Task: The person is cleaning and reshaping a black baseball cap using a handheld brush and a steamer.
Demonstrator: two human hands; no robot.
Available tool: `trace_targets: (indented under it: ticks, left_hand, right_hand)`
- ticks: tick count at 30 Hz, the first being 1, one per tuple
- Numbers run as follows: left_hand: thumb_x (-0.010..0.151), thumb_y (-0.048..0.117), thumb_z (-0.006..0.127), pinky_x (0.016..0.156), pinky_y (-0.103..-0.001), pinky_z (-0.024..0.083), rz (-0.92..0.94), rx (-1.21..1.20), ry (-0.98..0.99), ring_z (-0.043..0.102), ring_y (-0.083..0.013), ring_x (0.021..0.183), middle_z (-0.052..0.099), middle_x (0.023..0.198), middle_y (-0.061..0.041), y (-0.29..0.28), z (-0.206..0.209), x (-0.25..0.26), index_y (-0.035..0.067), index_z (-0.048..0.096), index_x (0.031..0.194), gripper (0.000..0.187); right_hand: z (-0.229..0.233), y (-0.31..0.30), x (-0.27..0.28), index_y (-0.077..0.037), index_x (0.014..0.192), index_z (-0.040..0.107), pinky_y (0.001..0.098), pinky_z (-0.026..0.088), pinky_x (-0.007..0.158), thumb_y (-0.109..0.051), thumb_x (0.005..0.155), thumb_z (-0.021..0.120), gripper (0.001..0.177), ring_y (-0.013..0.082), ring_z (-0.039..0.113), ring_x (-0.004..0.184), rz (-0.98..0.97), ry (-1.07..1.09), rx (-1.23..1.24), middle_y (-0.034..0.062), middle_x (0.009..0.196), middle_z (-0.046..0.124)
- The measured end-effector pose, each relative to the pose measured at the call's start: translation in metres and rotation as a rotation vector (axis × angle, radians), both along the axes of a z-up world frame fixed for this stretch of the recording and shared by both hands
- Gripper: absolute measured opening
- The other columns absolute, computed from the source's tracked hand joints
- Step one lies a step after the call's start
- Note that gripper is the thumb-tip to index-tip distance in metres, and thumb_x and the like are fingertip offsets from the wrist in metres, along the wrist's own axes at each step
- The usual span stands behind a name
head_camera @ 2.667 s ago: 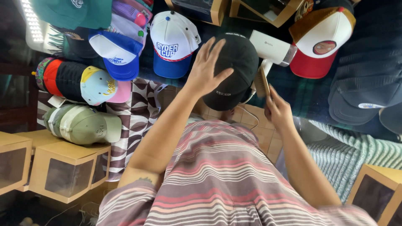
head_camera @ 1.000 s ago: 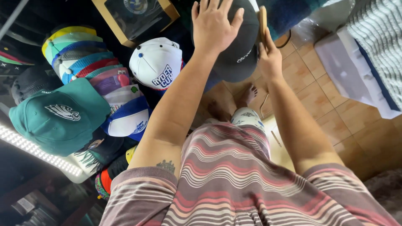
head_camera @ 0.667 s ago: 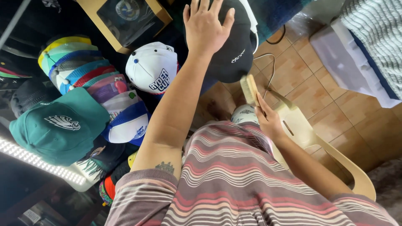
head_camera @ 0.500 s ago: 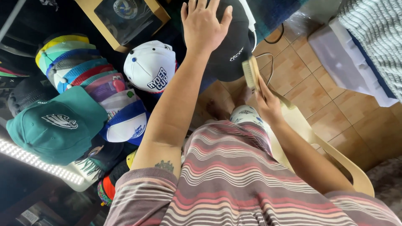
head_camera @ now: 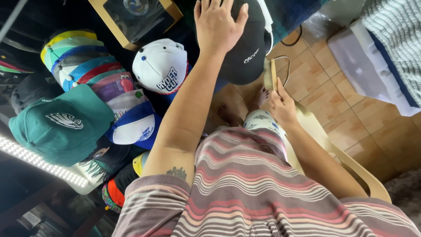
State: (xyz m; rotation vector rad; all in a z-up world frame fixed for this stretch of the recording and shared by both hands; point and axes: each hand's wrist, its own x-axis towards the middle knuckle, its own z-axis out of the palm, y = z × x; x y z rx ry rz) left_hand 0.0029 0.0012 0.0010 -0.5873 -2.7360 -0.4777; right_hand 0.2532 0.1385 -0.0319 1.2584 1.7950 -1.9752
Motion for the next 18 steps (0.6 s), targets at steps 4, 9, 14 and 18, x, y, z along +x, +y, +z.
trace_targets:
  ticks: [4, 9, 14, 18]
  left_hand:
    - [0.097, 0.055, 0.054, 0.105, -0.052, 0.044, -0.014, 0.06, 0.054, 0.061, -0.0341, 0.117, 0.073, 0.119, -0.009, 0.002, -0.001, -0.003, 0.02, 0.073, 0.121, 0.047]
    - [0.099, 0.057, 0.052, 0.107, -0.05, 0.043, -0.02, 0.051, 0.037, 0.06, -0.0328, 0.122, 0.072, 0.126, -0.007, 0.002, -0.002, 0.0, 0.02, 0.072, 0.126, 0.05]
    - [0.096, 0.053, 0.052, 0.099, -0.049, 0.043, -0.02, 0.11, 0.086, 0.064, -0.0322, 0.104, 0.077, 0.099, -0.007, 0.003, 0.002, 0.0, 0.016, 0.077, 0.104, 0.046]
    - [0.099, 0.055, 0.052, 0.108, -0.052, 0.042, -0.012, 0.045, 0.037, 0.058, -0.0342, 0.124, 0.071, 0.128, -0.009, -0.001, -0.002, 0.0, 0.02, 0.071, 0.127, 0.048]
  right_hand:
    - [0.0, 0.014, 0.03, -0.017, 0.166, 0.027, 0.0248, 0.029, 0.043, -0.018, 0.107, 0.043, 0.061, 0.0112, 0.036, 0.056, 0.039, 0.061, -0.058, -0.0007, 0.065, 0.033]
    - [0.008, -0.006, -0.037, -0.024, 0.164, 0.033, 0.0226, 0.025, 0.042, -0.019, 0.108, 0.047, 0.059, 0.0078, 0.027, 0.051, -0.007, 0.086, -0.024, -0.0042, 0.068, 0.036]
    - [-0.009, -0.024, -0.052, -0.03, 0.163, 0.033, 0.0225, 0.032, 0.053, -0.019, 0.109, 0.048, 0.057, 0.0057, 0.034, 0.062, 0.003, 0.206, 0.262, -0.0081, 0.099, 0.062]
    - [-0.052, -0.017, 0.048, -0.032, 0.161, 0.031, 0.0259, 0.051, 0.071, -0.007, 0.108, 0.054, 0.062, 0.0143, 0.061, 0.093, 0.352, 0.398, 0.414, 0.0186, 0.161, 0.045]
